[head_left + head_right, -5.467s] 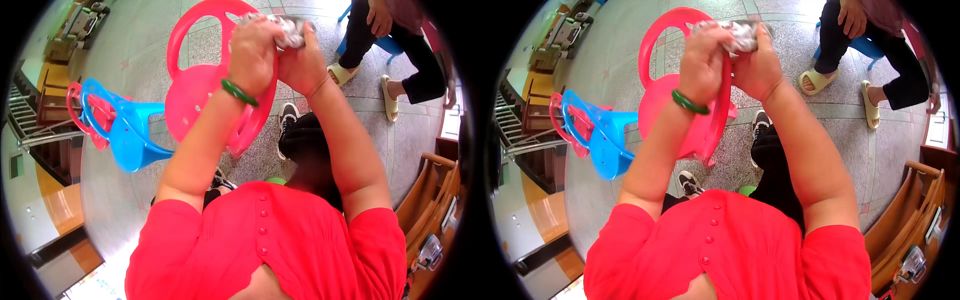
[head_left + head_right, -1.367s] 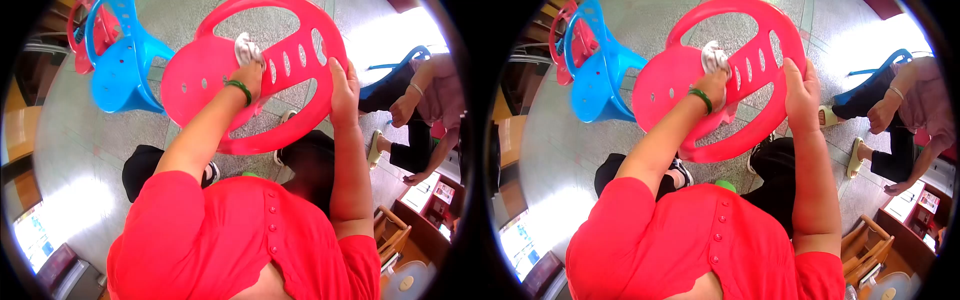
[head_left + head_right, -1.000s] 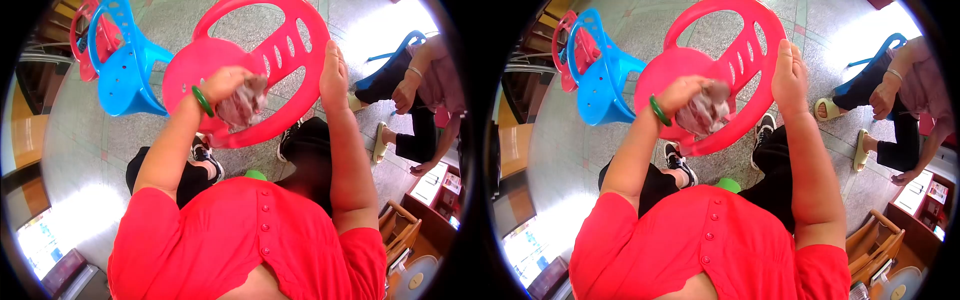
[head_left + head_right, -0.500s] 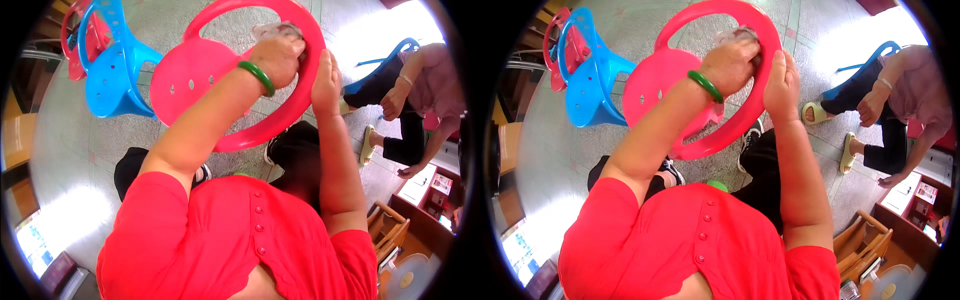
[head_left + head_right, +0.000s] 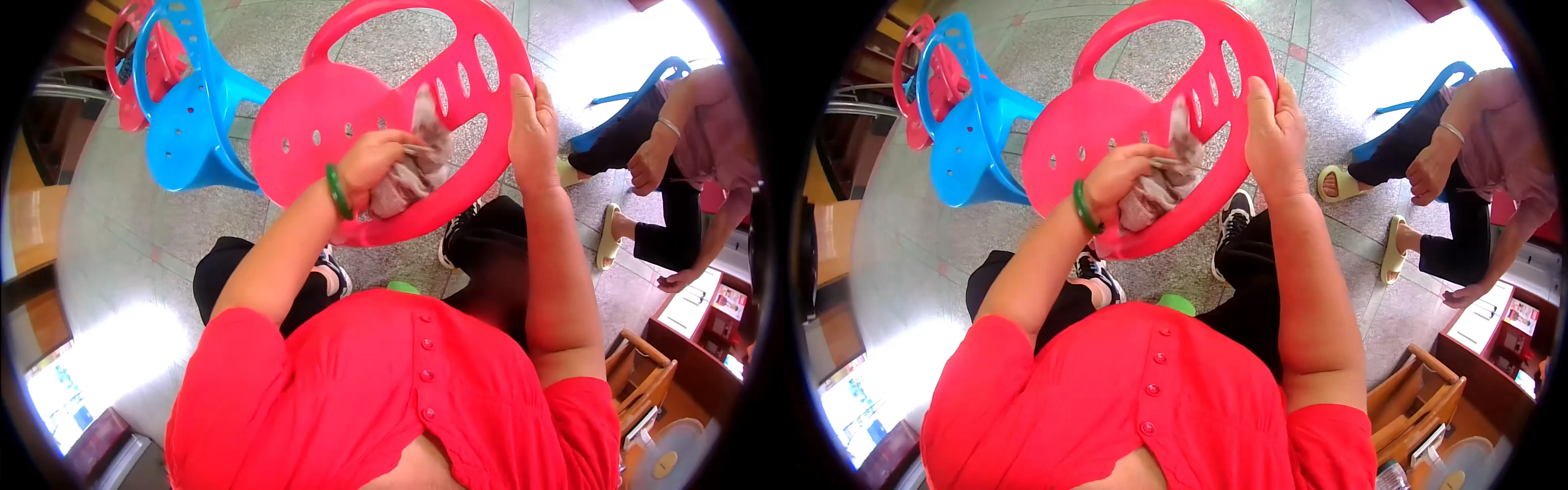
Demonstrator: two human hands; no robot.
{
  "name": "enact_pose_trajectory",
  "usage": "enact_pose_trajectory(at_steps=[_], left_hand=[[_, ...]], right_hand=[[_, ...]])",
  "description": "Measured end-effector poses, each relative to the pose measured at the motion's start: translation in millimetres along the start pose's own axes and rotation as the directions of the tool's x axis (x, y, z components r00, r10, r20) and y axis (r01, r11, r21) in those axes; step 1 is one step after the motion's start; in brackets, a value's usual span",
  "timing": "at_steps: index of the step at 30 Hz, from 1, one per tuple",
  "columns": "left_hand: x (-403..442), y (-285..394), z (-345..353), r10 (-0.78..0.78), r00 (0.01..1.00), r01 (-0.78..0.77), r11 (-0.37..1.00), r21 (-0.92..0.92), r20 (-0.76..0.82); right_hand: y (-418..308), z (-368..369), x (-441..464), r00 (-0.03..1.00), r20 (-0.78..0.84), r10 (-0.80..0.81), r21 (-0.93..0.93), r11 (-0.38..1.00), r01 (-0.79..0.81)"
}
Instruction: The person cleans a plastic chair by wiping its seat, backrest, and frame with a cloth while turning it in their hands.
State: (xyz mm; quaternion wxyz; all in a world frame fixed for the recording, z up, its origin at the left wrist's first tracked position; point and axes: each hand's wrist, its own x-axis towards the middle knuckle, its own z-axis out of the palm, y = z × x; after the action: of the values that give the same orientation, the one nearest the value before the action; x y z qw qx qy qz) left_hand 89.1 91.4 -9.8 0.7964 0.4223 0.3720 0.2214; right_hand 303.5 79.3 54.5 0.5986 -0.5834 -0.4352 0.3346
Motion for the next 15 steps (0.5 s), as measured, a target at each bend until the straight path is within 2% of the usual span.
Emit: enact_pose_trajectory(at_steps=[1, 2, 3, 4, 6, 7, 8, 9, 10, 11, 12, 14, 15], left_hand=[[1, -4, -13, -0.008, 1.0, 0.008, 1.0, -0.004, 0.0], [4, -7, -26, 0.035, 0.998, -0.018, 0.945, -0.327, 0.046], [8, -11, -34, 0.098, 0.993, -0.034, 0.785, -0.619, 0.071], [7, 5, -26, 0.103, 0.993, -0.038, 0.774, -0.632, 0.065], [16, 40, -8, 0.341, 0.94, -0.293, 0.79, -0.538, -0.01], [29, 36, -3, 0.489, 0.871, -0.491, 0.857, -0.155, -0.052], [44, 33, 5, 0.625, 0.78, -0.598, 0.759, 0.257, -0.027], [53, 36, 18, 0.674, 0.73, -0.56, 0.489, 0.669, 0.118], [58, 32, 22, 0.675, 0.729, -0.562, 0.494, 0.664, 0.114], [64, 24, 23, 0.758, 0.626, -0.514, 0.226, 0.827, 0.183], [66, 24, 24, 0.802, 0.524, -0.404, -0.063, 0.913, 0.287], [72, 27, 22, 0.806, 0.503, -0.429, -0.081, 0.9, 0.312], [67, 33, 23, 0.757, 0.581, -0.421, -0.038, 0.906, 0.301]], right_hand=[[-2, 1, -2, 0.999, 0.033, -0.021, -0.023, 1.0, 0.022], [-4, 2, -4, 0.999, 0.041, -0.01, -0.031, 0.999, 0.011], [-7, 3, -5, 0.998, 0.047, 0.036, 0.05, 0.998, -0.039], [-8, 4, -5, 0.995, 0.055, 0.078, 0.128, 0.988, -0.085], [-7, 3, -4, 0.995, 0.059, 0.077, 0.12, 0.989, -0.083], [-8, 4, -5, 0.996, 0.056, 0.07, 0.136, 0.988, -0.077], [-9, 4, -5, 0.997, 0.051, 0.062, 0.153, 0.986, -0.069], [-7, 1, -4, 0.997, 0.047, 0.062, 0.121, 0.99, -0.068], [-8, 2, -3, 0.997, 0.049, 0.063, 0.113, 0.991, -0.069], [-12, 2, -3, 0.996, 0.018, 0.083, 0.111, 0.99, -0.085], [-13, 2, -2, 0.995, -0.019, 0.099, 0.112, 0.989, -0.096], [-10, 0, 1, 0.997, -0.007, 0.074, 0.069, 0.995, -0.074], [-9, -1, -2, 0.998, 0.016, 0.057, 0.034, 0.998, -0.058]])
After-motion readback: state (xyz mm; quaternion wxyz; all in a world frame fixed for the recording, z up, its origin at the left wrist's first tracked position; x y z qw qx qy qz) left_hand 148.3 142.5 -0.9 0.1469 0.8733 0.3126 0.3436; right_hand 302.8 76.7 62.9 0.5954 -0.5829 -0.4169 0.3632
